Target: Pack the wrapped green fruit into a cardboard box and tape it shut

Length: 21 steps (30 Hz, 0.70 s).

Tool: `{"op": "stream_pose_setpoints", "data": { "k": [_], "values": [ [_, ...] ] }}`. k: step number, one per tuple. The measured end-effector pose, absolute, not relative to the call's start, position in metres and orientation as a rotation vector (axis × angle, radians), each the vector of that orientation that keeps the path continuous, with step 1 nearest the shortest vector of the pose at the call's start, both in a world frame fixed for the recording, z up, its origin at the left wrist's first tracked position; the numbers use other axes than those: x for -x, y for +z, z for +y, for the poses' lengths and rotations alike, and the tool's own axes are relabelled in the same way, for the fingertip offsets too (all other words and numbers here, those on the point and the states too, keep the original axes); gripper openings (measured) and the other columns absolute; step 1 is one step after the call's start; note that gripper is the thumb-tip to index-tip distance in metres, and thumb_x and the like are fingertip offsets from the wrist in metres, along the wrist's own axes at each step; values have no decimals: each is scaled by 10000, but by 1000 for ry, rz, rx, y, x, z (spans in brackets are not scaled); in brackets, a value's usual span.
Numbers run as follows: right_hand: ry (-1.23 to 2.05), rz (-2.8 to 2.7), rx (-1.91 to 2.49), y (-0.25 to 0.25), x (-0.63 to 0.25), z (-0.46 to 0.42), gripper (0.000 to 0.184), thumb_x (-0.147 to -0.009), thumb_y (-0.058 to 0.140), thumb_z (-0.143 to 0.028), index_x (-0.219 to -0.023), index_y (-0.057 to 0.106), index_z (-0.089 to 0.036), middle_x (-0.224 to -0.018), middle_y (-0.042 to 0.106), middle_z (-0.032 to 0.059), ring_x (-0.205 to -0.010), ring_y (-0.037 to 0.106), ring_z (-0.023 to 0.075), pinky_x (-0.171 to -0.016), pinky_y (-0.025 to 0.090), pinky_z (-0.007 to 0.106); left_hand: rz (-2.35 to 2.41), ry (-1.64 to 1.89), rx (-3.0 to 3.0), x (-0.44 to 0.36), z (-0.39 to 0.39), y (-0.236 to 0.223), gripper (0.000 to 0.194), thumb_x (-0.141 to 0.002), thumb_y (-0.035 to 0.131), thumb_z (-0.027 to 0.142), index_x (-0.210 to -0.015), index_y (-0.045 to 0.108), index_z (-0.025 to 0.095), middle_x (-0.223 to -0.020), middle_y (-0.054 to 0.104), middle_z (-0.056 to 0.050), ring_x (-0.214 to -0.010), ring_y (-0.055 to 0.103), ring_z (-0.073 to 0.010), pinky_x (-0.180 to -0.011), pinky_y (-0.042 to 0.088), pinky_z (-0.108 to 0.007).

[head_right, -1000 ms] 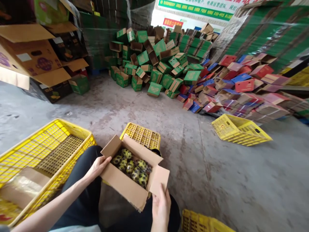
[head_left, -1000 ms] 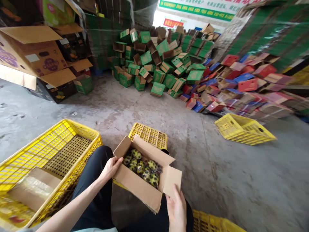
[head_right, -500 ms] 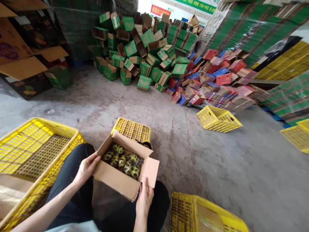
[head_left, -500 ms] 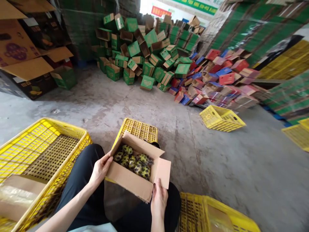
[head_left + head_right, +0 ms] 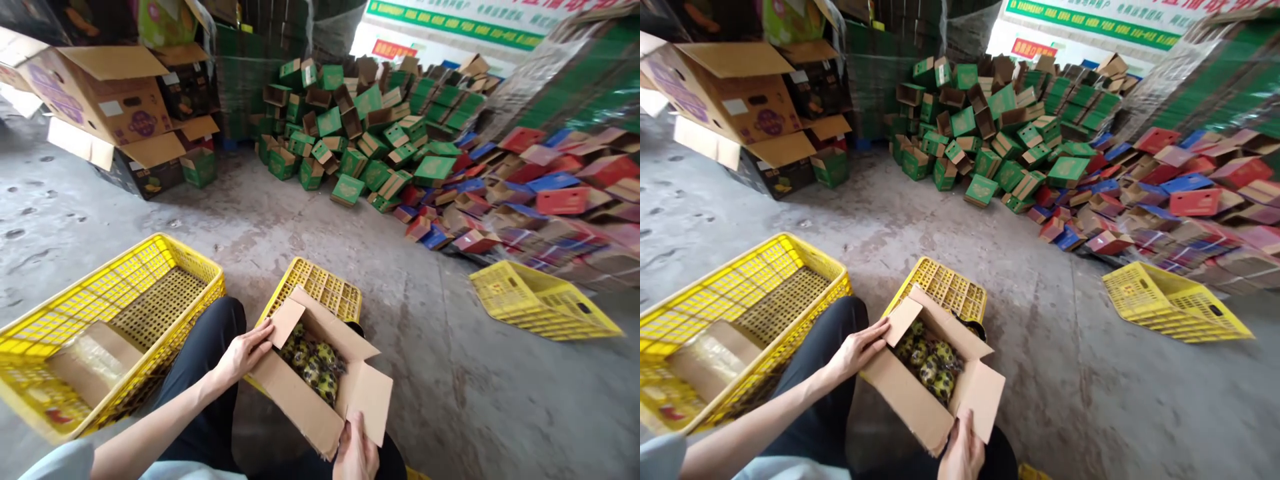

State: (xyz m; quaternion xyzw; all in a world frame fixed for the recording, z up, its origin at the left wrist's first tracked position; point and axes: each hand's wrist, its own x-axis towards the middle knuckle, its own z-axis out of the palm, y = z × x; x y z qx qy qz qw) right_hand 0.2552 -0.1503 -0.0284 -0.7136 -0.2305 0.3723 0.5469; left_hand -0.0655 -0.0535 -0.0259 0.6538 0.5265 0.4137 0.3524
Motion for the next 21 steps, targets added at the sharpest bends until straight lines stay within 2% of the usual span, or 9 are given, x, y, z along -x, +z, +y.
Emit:
{"op": "stream_pose_setpoints", "data": {
  "k": [3, 7, 11, 16, 18, 21],
  "values": [
    [789, -555, 1768, -26, -251, -146, 629, -583, 841, -751, -990, 778, -275, -782, 752, 62, -842, 746, 360, -560, 584, 377, 1364, 1058, -1717, 66, -53, -24, 485, -1047, 526, 475, -1436, 644, 209, -1551, 534, -92, -1417, 539, -286, -1202, 443, -449],
    [742, -572, 1829, -23, -244, -144, 600, -606, 840, -724, -983, 774, -262, -855, 778, 88, -935, 733, 387, -658, 591, 412, 1384, 1067, -1739, 65, -53, -23, 469, -1064, 487, 448, -1422, 658, 199, -1549, 543, -97, -1409, 548, -282, -1191, 457, -428],
    [682, -541, 1962, -14, -236, -145, 602, -645, 781, -776, -871, 750, -220, -847, 782, 101, -920, 719, 355, -724, 556, 391, 1425, 1055, -1750, 65, -54, -23, 478, -1063, 480, 459, -1399, 678, 183, -1557, 536, -104, -1419, 537, -286, -1207, 430, -427],
    [697, -648, 1937, -4, -228, -144, 655, -607, 746, -861, -768, 703, -227, -780, 769, 111, -913, 730, 325, -730, 545, 337, 1433, 1032, -1739, 66, -58, -26, 502, -1057, 480, 493, -1392, 684, 179, -1540, 556, -101, -1394, 567, -292, -1205, 425, -437],
    [695, -709, 1868, -4, -226, -145, 659, -624, 754, -844, -857, 742, -227, -869, 797, 108, -1014, 736, 332, -788, 563, 325, 1433, 1043, -1732, 66, -59, -27, 500, -1052, 485, 502, -1380, 694, 186, -1530, 568, -90, -1384, 577, -297, -1200, 429, -438],
    [669, -811, 1795, -9, -224, -146, 672, -728, 742, -763, -1141, 766, -233, -1231, 774, 111, -1276, 655, 319, -1014, 538, 349, 1434, 1054, -1718, 66, -60, -27, 504, -1050, 485, 513, -1365, 706, 187, -1522, 578, -86, -1372, 590, -296, -1193, 435, -425]
  ]
}}
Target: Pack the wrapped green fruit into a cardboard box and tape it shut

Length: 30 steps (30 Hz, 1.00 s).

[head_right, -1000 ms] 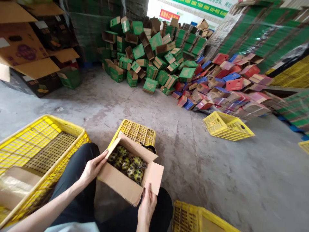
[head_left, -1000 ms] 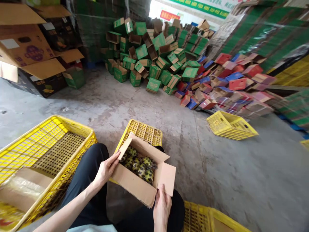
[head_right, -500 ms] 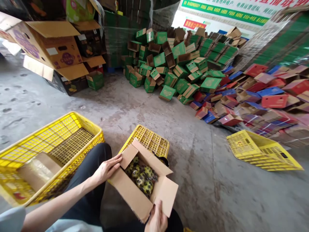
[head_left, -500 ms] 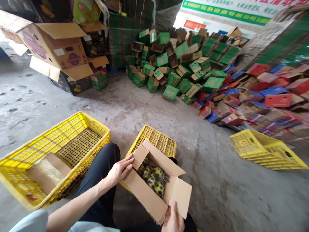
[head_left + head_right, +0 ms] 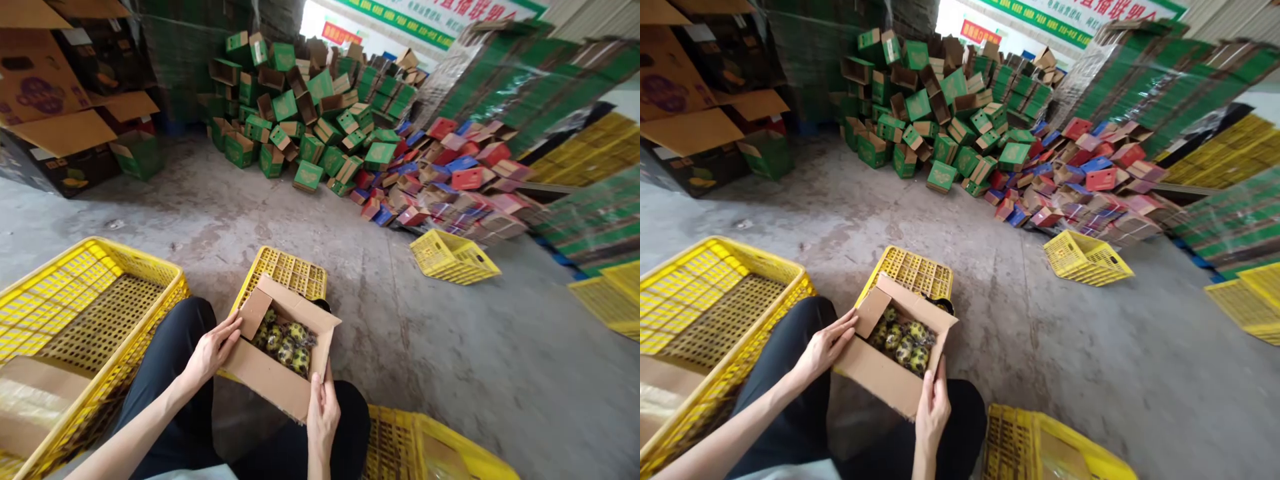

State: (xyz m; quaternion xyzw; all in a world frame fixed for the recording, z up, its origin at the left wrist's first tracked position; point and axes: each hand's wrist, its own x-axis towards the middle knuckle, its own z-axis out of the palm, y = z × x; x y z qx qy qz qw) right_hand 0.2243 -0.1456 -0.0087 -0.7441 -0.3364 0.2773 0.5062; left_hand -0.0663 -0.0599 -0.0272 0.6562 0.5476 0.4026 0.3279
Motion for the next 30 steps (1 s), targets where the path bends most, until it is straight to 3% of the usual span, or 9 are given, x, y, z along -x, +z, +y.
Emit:
{"op": "stream_pose_setpoints", "data": {
  "k": [2, 4, 9, 17, 26, 30],
  "values": [
    [642, -881, 1768, -11, -224, -145, 665, -797, 721, -696, -1267, 740, -226, -1430, 670, 105, -1387, 578, 300, -1141, 466, 373, 1436, 1058, -1708, 66, -60, -26, 509, -1047, 487, 524, -1358, 712, 191, -1519, 583, -85, -1365, 596, -296, -1190, 439, -419],
    [627, -933, 1733, -10, -225, -145, 630, -813, 737, -627, -1297, 735, -224, -1503, 609, 95, -1422, 547, 293, -1179, 441, 375, 1441, 1073, -1694, 66, -61, -25, 514, -1039, 496, 542, -1345, 722, 195, -1510, 593, -83, -1360, 602, -298, -1188, 440, -419],
    [642, -1035, 1706, 0, -229, -142, 530, -781, 785, -488, -1251, 767, -243, -1461, 644, 97, -1335, 628, 312, -1031, 574, 362, 1449, 1093, -1673, 65, -61, -25, 528, -1024, 510, 573, -1314, 741, 197, -1483, 620, -84, -1352, 608, -304, -1186, 442, -423],
    [630, -1276, 1705, 2, -241, -142, 526, -866, 713, -372, -1377, 687, -253, -1529, 581, 95, -1384, 583, 310, -1027, 590, 398, 1442, 1088, -1680, 66, -60, -26, 520, -1023, 515, 564, -1310, 743, 196, -1482, 618, -85, -1348, 610, -307, -1173, 459, -424],
    [683, -1473, 1712, 1, -256, -147, 611, -886, 509, -178, -1470, 607, -328, -1603, 499, -5, -1506, 438, 261, -1267, 336, 445, 1444, 1079, -1673, 66, -60, -27, 522, -1020, 515, 559, -1318, 741, 194, -1486, 617, -86, -1357, 603, -303, -1182, 450, -409],
    [772, -1511, 1709, 7, -264, -147, 671, -849, 455, -135, -1469, 608, -337, -1612, 484, -32, -1517, 419, 229, -1280, 303, 420, 1428, 1067, -1667, 67, -60, -26, 515, -1022, 519, 551, -1330, 733, 197, -1492, 613, -86, -1363, 599, -301, -1180, 452, -408]
  ]
}}
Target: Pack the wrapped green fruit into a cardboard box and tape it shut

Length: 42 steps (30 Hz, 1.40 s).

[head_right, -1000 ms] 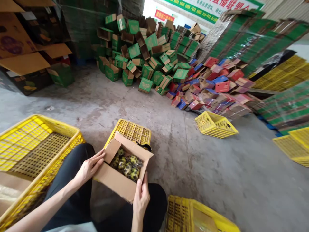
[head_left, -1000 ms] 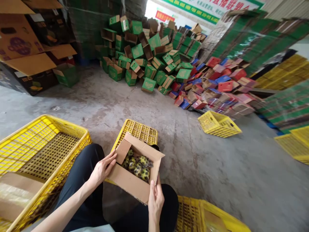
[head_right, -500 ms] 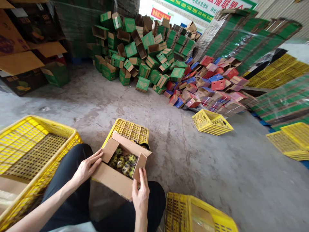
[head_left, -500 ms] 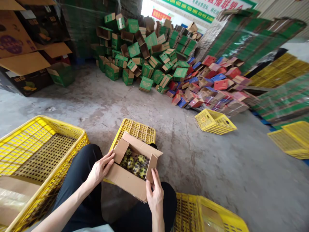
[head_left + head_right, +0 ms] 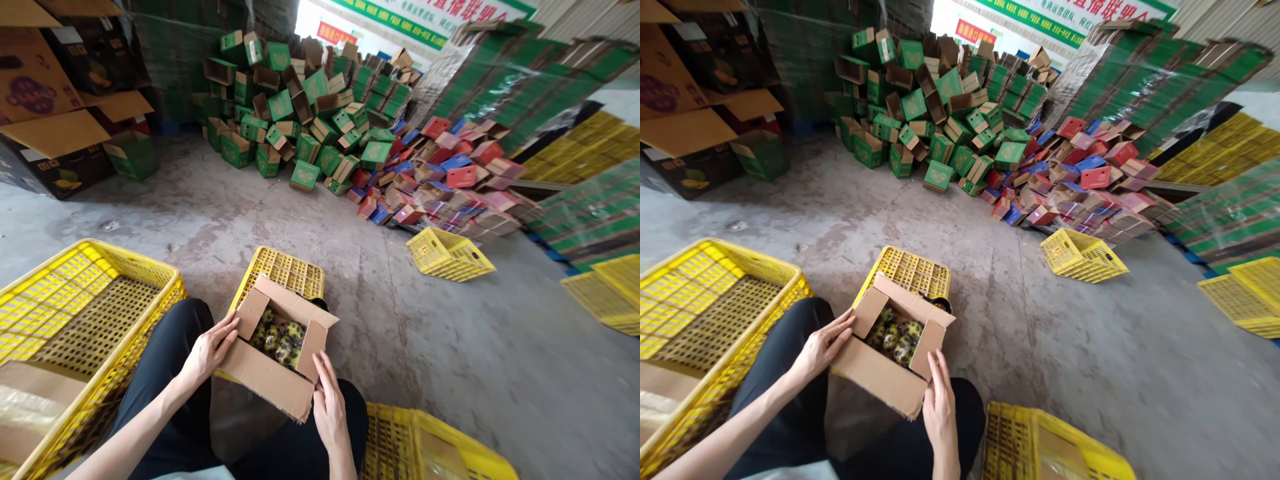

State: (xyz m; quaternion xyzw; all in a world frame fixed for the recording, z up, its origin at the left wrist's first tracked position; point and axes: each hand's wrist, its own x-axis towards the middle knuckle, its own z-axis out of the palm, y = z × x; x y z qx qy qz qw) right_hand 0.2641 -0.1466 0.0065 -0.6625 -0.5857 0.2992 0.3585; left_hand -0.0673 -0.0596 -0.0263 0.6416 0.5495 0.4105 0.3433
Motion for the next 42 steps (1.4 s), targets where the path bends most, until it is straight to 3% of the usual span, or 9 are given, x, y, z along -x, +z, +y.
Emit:
{"op": "stream_pose_setpoints", "data": {
  "k": [11, 17, 21, 25, 30, 34, 39, 42],
  "values": [
    [895, -1693, 1736, 23, -278, -146, 695, -892, 548, -176, -1537, 489, -427, -1655, 416, -72, -1531, 394, 218, -1278, 302, 396, 1426, 1039, -1516, 67, -58, -22, 588, -1001, 517, 624, -1319, 739, 181, -1505, 595, -105, -1377, 582, -332, -1196, 425, -458],
    [880, -1828, 1726, 10, -288, -146, 693, -953, 458, -178, -1601, 385, -412, -1714, 283, -88, -1569, 305, 193, -1282, 278, 351, 1358, 1001, -1280, 70, -54, -17, 661, -999, 478, 679, -1353, 714, 174, -1524, 573, -88, -1441, 517, -342, -1241, 358, -475],
    [867, -1855, 1689, 2, -295, -144, 652, -981, 465, -216, -1602, 393, -401, -1718, 271, -81, -1571, 295, 214, -1275, 297, 356, 1294, 984, -1149, 74, -49, -14, 719, -993, 434, 727, -1357, 712, 173, -1507, 590, -92, -1437, 521, -357, -1242, 355, -500],
    [918, -1774, 1643, -7, -301, -142, 588, -986, 572, -323, -1560, 469, -404, -1698, 328, -38, -1550, 334, 273, -1244, 370, 405, 1234, 986, -1075, 76, -46, -14, 741, -997, 363, 755, -1285, 762, 201, -1548, 546, -72, -1447, 506, -367, -1266, 308, -511],
    [1019, -1512, 1620, -14, -298, -141, 535, -948, 662, -494, -1454, 623, -327, -1668, 383, 56, -1484, 443, 336, -1079, 560, 396, 1161, 1005, -993, 77, -44, -22, 810, -978, 321, 802, -1291, 757, 195, -1552, 540, -73, -1440, 513, -373, -1222, 392, -509],
    [955, -1378, 1648, -13, -288, -137, 555, -885, 710, -588, -1318, 743, -244, -1575, 523, 114, -1421, 538, 341, -1056, 575, 366, 1130, 1002, -982, 79, -44, -21, 804, -958, 403, 800, -1303, 748, 161, -1523, 575, -81, -1414, 544, -368, -1210, 412, -458],
    [862, -1152, 1726, -11, -272, -133, 647, -775, 759, -682, -1174, 803, -173, -1383, 688, 169, -1186, 722, 357, -958, 633, 361, 1162, 935, -1040, 77, -45, -8, 738, -960, 536, 706, -1408, 667, 135, -1381, 696, -93, -1321, 623, -394, -1132, 491, -491],
    [799, -1044, 1803, -14, -264, -132, 695, -716, 785, -707, -1141, 806, -158, -1275, 746, 180, -1054, 774, 356, -898, 650, 350, 1189, 965, -1077, 72, -45, -7, 643, -908, 650, 655, -1286, 753, 146, -1457, 636, -104, -1332, 609, -416, -1112, 509, -498]
  ]
}}
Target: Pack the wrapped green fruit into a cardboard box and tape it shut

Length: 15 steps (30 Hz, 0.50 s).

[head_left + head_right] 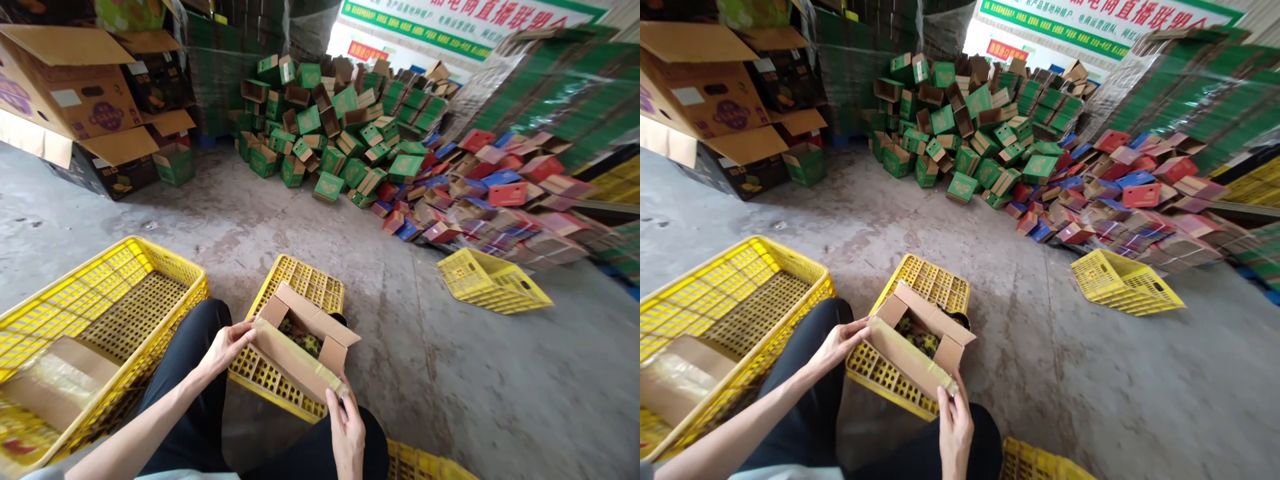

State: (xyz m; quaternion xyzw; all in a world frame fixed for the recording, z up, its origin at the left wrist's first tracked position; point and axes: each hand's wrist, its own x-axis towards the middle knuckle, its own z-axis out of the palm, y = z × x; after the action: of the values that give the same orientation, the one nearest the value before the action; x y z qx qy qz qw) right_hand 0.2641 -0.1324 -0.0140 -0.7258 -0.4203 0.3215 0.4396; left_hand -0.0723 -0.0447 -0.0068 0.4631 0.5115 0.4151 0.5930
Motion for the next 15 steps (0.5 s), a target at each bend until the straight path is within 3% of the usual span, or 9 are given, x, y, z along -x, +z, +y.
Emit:
{"op": "stream_pose_setpoints", "data": {
  "k": [5, 10, 15],
  "values": [
    [776, -932, 1751, -21, -257, -132, 753, -690, 798, -719, -1174, 790, -142, -1324, 720, 179, -1131, 743, 368, -908, 650, 355, 1250, 1055, -1107, 66, -43, -15, 524, -875, 704, 586, -1164, 810, 162, -1396, 684, -106, -1302, 636, -406, -1136, 490, -491],
    [763, -884, 1729, -25, -255, -131, 672, -670, 829, -695, -1055, 822, -144, -1250, 755, 184, -1030, 774, 370, -860, 668, 380, 1285, 1070, -1132, 65, -42, -23, 441, -874, 706, 551, -1072, 823, 174, -1355, 715, -95, -1266, 666, -393, -1087, 531, -450],
    [720, -934, 1693, -25, -250, -133, 636, -740, 789, -669, -1106, 801, -149, -1366, 691, 203, -1138, 736, 372, -888, 658, 391, 1319, 1110, -1033, 63, -42, -37, 528, -823, 754, 586, -1120, 773, 151, -1244, 769, -127, -1127, 739, -361, -968, 600, -421]
  ]
}}
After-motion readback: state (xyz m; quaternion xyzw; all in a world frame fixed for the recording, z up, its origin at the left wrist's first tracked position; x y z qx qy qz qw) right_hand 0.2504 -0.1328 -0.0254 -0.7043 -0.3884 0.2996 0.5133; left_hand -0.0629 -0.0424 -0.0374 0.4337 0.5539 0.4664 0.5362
